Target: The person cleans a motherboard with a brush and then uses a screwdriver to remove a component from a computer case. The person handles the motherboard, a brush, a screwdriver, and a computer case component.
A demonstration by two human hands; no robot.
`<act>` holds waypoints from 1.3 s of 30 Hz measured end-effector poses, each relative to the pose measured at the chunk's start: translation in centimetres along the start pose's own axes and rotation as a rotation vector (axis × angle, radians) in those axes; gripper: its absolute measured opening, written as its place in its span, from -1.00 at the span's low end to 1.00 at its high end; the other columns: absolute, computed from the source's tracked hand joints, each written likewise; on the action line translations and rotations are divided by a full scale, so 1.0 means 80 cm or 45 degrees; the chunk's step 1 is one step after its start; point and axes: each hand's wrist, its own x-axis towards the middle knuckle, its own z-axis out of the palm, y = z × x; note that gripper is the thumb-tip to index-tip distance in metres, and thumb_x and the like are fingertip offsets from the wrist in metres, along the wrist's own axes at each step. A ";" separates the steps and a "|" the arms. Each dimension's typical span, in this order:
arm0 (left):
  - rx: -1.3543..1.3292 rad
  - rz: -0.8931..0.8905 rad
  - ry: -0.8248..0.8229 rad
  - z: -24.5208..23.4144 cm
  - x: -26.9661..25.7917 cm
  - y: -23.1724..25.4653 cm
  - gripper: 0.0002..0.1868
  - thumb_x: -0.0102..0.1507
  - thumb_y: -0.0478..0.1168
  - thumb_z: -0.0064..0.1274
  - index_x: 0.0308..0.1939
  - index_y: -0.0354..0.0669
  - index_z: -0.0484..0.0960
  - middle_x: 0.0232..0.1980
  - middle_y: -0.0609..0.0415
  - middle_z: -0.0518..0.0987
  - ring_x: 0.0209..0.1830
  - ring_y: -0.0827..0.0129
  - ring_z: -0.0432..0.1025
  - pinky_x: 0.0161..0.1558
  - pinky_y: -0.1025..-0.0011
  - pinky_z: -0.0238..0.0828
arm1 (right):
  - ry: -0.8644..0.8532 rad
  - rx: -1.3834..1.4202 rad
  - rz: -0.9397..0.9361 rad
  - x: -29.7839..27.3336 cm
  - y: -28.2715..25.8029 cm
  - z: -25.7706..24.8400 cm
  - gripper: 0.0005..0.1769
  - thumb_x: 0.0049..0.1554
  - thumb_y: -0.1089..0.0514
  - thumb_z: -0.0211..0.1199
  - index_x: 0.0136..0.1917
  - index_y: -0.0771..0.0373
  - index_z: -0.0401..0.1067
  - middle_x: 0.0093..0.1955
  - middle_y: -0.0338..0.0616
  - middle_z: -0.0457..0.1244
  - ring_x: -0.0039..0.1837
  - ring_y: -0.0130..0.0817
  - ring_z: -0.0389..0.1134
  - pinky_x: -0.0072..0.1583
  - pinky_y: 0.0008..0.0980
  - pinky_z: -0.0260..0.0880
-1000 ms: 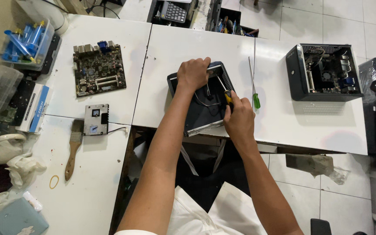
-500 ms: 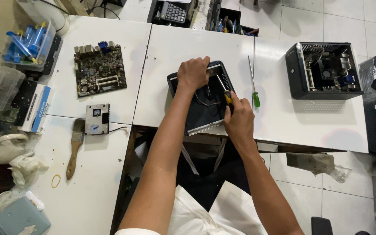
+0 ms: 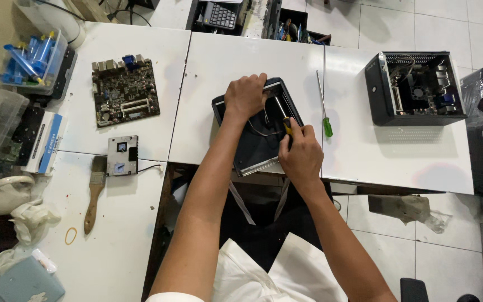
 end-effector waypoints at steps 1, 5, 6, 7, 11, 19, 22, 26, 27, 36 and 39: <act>0.000 0.001 -0.001 0.001 0.000 -0.001 -0.63 0.29 0.16 0.16 -0.01 0.06 0.54 -0.24 0.09 0.63 -0.20 0.07 0.66 -0.22 -0.02 0.67 | -0.001 0.000 0.001 0.003 -0.003 -0.004 -0.49 0.23 0.14 0.25 0.44 0.17 0.51 0.01 0.01 0.27 -0.09 0.18 0.48 -0.11 0.12 0.56; -0.016 -0.012 -0.022 0.004 0.003 -0.005 -0.63 0.29 0.15 0.15 0.02 0.08 0.54 -0.20 0.10 0.65 -0.18 0.05 0.66 -0.18 -0.03 0.66 | -0.031 0.049 -0.054 0.013 -0.001 -0.012 -0.49 0.22 0.23 0.19 0.43 0.19 0.51 0.07 0.02 0.28 0.00 0.19 0.48 -0.05 0.05 0.55; -0.024 -0.014 -0.046 0.006 0.004 -0.005 -0.63 0.28 0.15 0.14 0.02 0.09 0.54 -0.20 0.11 0.66 -0.17 0.05 0.66 -0.17 -0.04 0.66 | -0.042 0.075 -0.079 0.015 0.002 -0.011 -0.49 0.21 0.25 0.20 0.43 0.19 0.51 0.09 0.00 0.29 0.04 0.18 0.48 -0.02 0.03 0.54; -0.026 -0.017 -0.048 0.005 0.003 -0.006 -0.63 0.28 0.15 0.14 0.02 0.09 0.54 -0.20 0.11 0.66 -0.17 0.05 0.66 -0.17 -0.04 0.66 | -0.045 0.075 -0.079 0.014 0.002 -0.010 -0.49 0.21 0.25 0.20 0.43 0.19 0.51 0.09 0.00 0.29 0.04 0.18 0.48 -0.02 0.03 0.54; -0.011 -0.005 -0.040 0.006 0.003 -0.004 -0.64 0.29 0.13 0.17 0.03 0.10 0.55 -0.20 0.15 0.66 -0.18 0.10 0.66 -0.19 0.00 0.67 | -0.029 0.071 -0.110 0.012 0.007 -0.007 -0.50 0.17 0.31 0.26 0.40 0.22 0.52 0.10 -0.01 0.29 0.08 0.12 0.46 0.04 -0.04 0.52; -0.024 -0.025 -0.030 0.004 0.003 -0.005 -0.65 0.29 0.12 0.16 0.02 0.08 0.54 -0.20 0.15 0.66 -0.18 0.07 0.66 -0.19 -0.02 0.66 | 0.189 0.155 -0.184 0.014 0.014 0.001 -0.55 0.12 0.36 0.41 0.28 0.15 0.62 0.11 -0.05 0.35 0.16 0.08 0.46 0.15 -0.09 0.51; -0.030 -0.034 -0.024 0.002 -0.002 -0.002 -0.64 0.27 0.13 0.19 0.00 0.08 0.53 -0.21 0.14 0.66 -0.19 0.06 0.66 -0.20 -0.03 0.67 | 0.174 0.097 -0.144 0.013 0.012 0.002 -0.49 0.14 0.31 0.39 0.36 0.14 0.55 0.16 -0.07 0.31 0.20 0.04 0.44 0.17 -0.10 0.49; -0.022 -0.031 -0.017 -0.001 -0.001 0.000 -0.65 0.29 0.11 0.19 0.00 0.06 0.53 -0.20 0.12 0.66 -0.18 0.06 0.66 -0.20 -0.03 0.67 | -0.001 0.050 -0.030 0.031 0.013 -0.005 -0.58 0.33 0.09 0.24 0.38 0.34 0.49 -0.02 0.14 0.35 0.03 0.18 0.50 0.05 0.01 0.53; -0.034 -0.040 -0.029 -0.002 -0.002 0.000 -0.65 0.30 0.11 0.18 0.01 0.06 0.53 -0.19 0.12 0.66 -0.17 0.05 0.66 -0.18 -0.03 0.67 | -0.100 0.010 0.021 0.035 0.014 -0.006 -0.59 0.39 0.02 0.14 0.34 0.33 0.51 -0.13 0.12 0.38 -0.05 0.17 0.52 0.01 0.04 0.53; -0.036 -0.045 -0.021 0.001 -0.003 0.000 -0.66 0.31 0.13 0.16 -0.01 0.05 0.54 -0.20 0.12 0.66 -0.18 0.07 0.66 -0.20 -0.01 0.67 | -0.166 0.255 0.065 0.049 0.031 -0.015 -0.72 0.31 0.09 0.27 0.26 0.20 0.51 -0.13 0.04 0.44 0.00 0.14 0.52 0.06 -0.02 0.47; -0.031 -0.031 -0.007 -0.011 -0.008 0.004 -0.71 0.36 0.08 0.10 -0.03 0.01 0.55 -0.22 0.10 0.65 -0.20 0.06 0.66 -0.21 -0.01 0.67 | -0.102 0.359 0.120 0.051 0.029 -0.018 -0.74 0.24 0.17 0.35 0.19 0.23 0.58 -0.23 -0.03 0.39 -0.11 0.00 0.47 0.01 -0.15 0.45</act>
